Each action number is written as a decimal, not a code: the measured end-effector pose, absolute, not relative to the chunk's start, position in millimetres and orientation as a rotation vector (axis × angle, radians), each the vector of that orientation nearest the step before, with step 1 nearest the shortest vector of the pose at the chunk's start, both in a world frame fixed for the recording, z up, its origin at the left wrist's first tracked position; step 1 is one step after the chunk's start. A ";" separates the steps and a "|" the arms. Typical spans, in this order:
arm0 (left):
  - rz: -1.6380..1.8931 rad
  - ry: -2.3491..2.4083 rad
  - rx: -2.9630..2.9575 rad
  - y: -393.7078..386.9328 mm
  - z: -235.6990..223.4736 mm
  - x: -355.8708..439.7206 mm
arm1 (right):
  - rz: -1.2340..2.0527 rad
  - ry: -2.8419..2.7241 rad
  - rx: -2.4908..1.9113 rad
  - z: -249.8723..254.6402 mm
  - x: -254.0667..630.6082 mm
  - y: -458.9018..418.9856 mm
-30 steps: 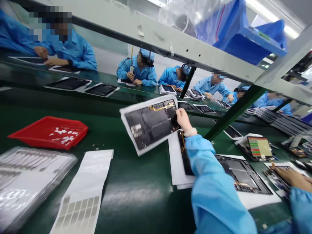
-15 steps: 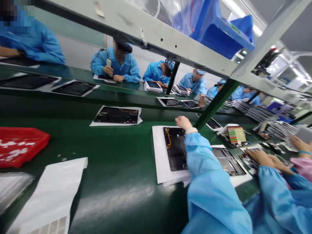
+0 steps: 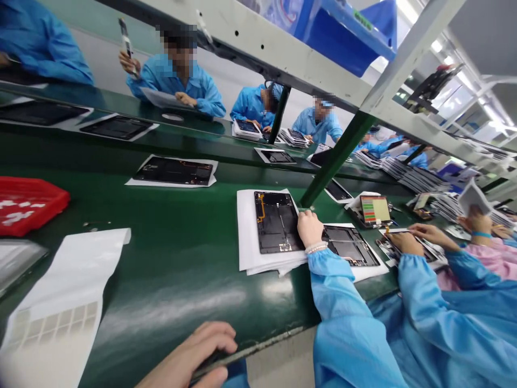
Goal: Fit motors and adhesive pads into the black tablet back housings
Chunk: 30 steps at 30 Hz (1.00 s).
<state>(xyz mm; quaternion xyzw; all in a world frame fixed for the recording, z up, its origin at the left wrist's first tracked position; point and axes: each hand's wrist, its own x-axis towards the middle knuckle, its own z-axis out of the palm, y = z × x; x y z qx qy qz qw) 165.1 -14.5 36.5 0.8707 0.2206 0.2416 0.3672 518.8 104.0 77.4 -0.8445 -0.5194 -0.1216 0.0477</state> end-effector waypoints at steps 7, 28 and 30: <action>0.739 1.109 1.185 30.6 29.6 225.8 | -0.257 -1.454 -2.652 80.4 514.6 104.5; 0.564 1.034 0.967 77.0 50.3 269.1 | 0.281 -1.406 -2.616 85.0 497.7 122.9; 0.557 1.016 0.921 69.5 51.8 268.9 | 0.326 -1.383 -2.641 87.5 499.2 126.9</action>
